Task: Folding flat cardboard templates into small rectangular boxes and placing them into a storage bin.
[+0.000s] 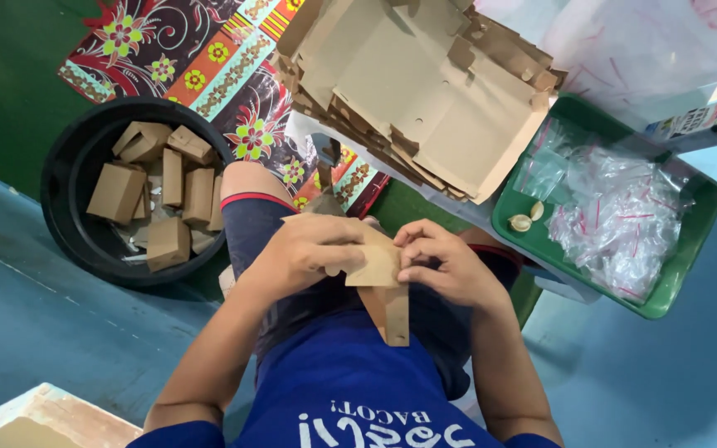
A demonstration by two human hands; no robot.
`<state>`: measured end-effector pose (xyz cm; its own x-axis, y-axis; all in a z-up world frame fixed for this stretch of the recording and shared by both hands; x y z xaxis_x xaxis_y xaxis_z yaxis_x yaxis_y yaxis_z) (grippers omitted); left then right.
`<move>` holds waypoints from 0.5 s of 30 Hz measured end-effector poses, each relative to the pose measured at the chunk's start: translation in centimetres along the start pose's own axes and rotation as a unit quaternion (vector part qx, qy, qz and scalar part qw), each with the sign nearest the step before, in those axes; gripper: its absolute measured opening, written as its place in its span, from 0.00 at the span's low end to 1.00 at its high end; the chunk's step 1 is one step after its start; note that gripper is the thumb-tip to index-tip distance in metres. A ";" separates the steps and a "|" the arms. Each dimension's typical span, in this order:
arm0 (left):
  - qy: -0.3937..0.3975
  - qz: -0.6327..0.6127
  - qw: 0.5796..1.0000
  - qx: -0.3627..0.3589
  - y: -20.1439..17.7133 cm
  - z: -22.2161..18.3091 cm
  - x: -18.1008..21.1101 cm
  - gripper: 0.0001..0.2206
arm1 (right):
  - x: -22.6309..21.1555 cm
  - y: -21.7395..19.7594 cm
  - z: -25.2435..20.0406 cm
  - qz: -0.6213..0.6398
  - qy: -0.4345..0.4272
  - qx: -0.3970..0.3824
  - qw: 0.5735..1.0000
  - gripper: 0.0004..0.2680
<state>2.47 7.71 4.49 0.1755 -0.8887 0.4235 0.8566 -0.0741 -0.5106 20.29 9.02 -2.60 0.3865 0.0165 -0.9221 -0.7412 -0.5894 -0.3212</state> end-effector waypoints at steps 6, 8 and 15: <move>-0.007 -0.067 0.998 0.005 1.4 -3.1 -1.7 0.08 | 2.0 -0.4 -0.6 0.101 0.004 -0.006 0.995 0.04; -0.007 -0.087 0.996 0.007 1.1 -2.8 -1.6 0.08 | 2.1 -0.4 -0.6 0.112 -0.002 -0.010 0.994 0.04; -0.062 -0.144 0.987 0.031 0.2 -2.0 -2.1 0.09 | 2.8 -0.3 -0.6 0.163 -0.047 -0.016 0.985 0.06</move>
<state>1.27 8.66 1.95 -0.0250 -0.7727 0.6343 0.9067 -0.2847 -0.3111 21.88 8.78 -4.93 0.0767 -0.1047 -0.9915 -0.7996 -0.6006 0.0015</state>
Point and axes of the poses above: each hand's wrist, its own z-axis towards the middle knuckle, its own y-axis out of the palm, x = y × z, the point moved 9 cm from there along z, towards the middle knuckle, and after that the axes turned 13 degrees about y, right-handed, at the moved point
